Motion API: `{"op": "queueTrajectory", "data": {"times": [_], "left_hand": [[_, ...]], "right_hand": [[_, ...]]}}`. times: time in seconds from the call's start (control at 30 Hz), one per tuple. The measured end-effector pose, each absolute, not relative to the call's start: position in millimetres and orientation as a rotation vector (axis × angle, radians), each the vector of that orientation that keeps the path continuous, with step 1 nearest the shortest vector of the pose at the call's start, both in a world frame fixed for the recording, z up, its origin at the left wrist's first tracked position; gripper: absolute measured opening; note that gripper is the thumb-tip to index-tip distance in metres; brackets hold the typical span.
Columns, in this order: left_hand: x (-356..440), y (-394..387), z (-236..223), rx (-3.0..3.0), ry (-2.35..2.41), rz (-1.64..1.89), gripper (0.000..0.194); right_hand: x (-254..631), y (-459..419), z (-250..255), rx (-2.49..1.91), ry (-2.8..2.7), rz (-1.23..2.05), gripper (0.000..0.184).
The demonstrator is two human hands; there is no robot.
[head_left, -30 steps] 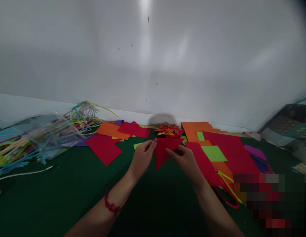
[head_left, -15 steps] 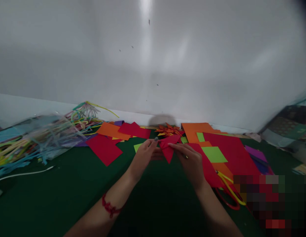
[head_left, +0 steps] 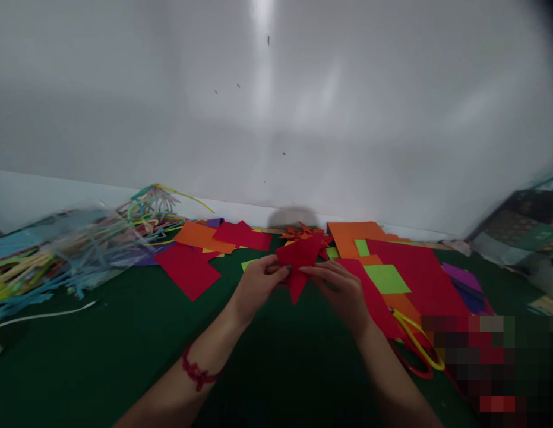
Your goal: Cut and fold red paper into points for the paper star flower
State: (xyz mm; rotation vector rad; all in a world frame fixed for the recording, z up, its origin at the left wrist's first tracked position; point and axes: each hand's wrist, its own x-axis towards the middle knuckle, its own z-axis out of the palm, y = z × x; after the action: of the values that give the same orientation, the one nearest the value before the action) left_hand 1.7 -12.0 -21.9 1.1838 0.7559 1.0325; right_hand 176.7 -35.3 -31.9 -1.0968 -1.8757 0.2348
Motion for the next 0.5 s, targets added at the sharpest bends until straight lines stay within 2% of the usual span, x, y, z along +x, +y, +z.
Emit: {"op": "queueTrajectory", "data": {"times": [0.23,0.5], "left_hand": [[3,-14,-19,1.251,0.782,0.945,0.027],[4,-14,-19,1.258,0.784,0.935,0.026]], "right_hand": [[175,-35,-31,-1.094,-1.761,0.330,0.009],[165,-33,-32,-1.208,-1.527,0.494,0.012]]}}
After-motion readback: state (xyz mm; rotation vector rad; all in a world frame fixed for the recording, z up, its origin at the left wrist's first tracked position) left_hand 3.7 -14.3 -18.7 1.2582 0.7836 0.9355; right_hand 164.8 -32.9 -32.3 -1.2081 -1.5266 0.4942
